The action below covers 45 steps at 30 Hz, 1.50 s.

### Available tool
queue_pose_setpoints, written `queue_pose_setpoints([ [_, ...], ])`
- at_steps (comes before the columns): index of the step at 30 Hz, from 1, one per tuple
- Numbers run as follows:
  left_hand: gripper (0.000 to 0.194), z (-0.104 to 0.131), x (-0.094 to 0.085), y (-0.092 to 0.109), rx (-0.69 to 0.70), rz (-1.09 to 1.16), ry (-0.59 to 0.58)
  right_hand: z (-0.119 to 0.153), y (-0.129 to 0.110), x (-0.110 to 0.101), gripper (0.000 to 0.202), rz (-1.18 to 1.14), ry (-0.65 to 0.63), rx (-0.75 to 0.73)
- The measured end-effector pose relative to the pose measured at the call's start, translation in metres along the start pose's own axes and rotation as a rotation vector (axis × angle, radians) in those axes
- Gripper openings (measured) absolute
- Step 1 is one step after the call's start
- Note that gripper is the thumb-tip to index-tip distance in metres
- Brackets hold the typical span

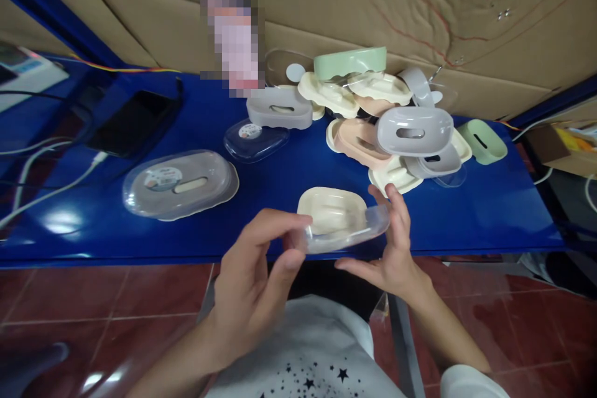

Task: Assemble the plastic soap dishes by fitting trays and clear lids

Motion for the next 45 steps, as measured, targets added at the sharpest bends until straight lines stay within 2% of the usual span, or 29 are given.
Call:
queue_pose_setpoints([
  [2, 0.024, 0.001, -0.007, -0.011, -0.081, 0.074, 0.117, -0.005, -0.005, 0.002, 0.117, 0.038, -0.022, -0.009],
  [4, 0.026, 0.005, -0.014, -0.028, -0.161, 0.075, 0.19, -0.013, -0.001, 0.001, 0.105, 0.181, -0.046, -0.004],
  [6, 0.029, 0.008, -0.03, -0.043, -0.185, -0.016, 0.249, -0.026, 0.019, -0.011, 0.089, 0.372, 0.007, 0.037],
  [8, 0.031, 0.01, -0.051, -0.05, -0.156, -0.253, 0.261, -0.043, 0.047, -0.033, 0.073, 0.545, 0.121, 0.091],
  [10, 0.031, 0.007, -0.06, -0.05, -0.082, -0.514, 0.164, -0.06, 0.076, -0.053, 0.056, 0.654, 0.173, 0.127],
  [12, 0.029, 0.005, -0.05, -0.052, 0.003, -0.649, -0.021, -0.072, 0.096, -0.065, 0.039, 0.69, 0.168, 0.111],
  [13, 0.026, 0.006, -0.041, -0.054, 0.046, -0.678, -0.113, -0.075, 0.098, -0.069, 0.034, 0.696, 0.178, 0.079],
  [15, 0.022, 0.009, -0.021, -0.059, 0.111, -0.726, -0.262, -0.071, 0.088, -0.075, 0.029, 0.702, 0.23, -0.016],
  [18, 0.02, 0.013, -0.001, -0.07, 0.15, -0.813, -0.345, -0.046, 0.051, -0.072, 0.035, 0.657, 0.291, -0.125],
  [22, 0.029, 0.013, 0.005, -0.076, 0.119, -0.834, -0.317, -0.004, 0.009, -0.038, 0.04, 0.484, 0.156, -0.097],
  [25, 0.042, 0.016, 0.003, -0.061, 0.129, -0.764, -0.254, 0.016, -0.006, -0.01, 0.04, 0.37, 0.089, -0.038],
  [27, 0.049, 0.021, 0.009, -0.05, 0.15, -0.6, -0.281, 0.02, -0.009, 0.005, 0.039, 0.313, 0.063, -0.015],
  [29, 0.053, 0.028, 0.02, -0.043, 0.167, -0.432, -0.371, 0.02, -0.011, 0.014, 0.039, 0.274, 0.031, -0.005],
  [31, 0.051, 0.034, 0.027, -0.04, 0.191, -0.374, -0.445, 0.018, -0.013, 0.021, 0.039, 0.26, -0.015, -0.016],
  [34, 0.041, 0.035, 0.028, -0.042, 0.238, -0.412, -0.478, 0.017, -0.015, 0.029, 0.04, 0.281, -0.118, -0.064],
  [37, 0.036, 0.034, 0.027, -0.044, 0.27, -0.466, -0.512, 0.022, -0.013, 0.033, 0.051, 0.308, -0.187, -0.093],
  [43, 0.038, 0.031, 0.025, -0.037, 0.357, -0.543, -0.539, 0.032, -0.01, 0.032, 0.064, 0.307, -0.17, -0.088],
  [45, 0.037, 0.031, 0.025, -0.035, 0.378, -0.526, -0.541, 0.032, -0.008, 0.033, 0.066, 0.297, -0.209, -0.087],
])
Point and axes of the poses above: each hand's wrist, its own z-axis away from the middle knuckle, its own x-axis out of the palm, y = z × x, the point moved 9 cm from there along -z, towards the middle knuckle, and after that the axes turned 15 degrees about x, right-handed, at the moved point
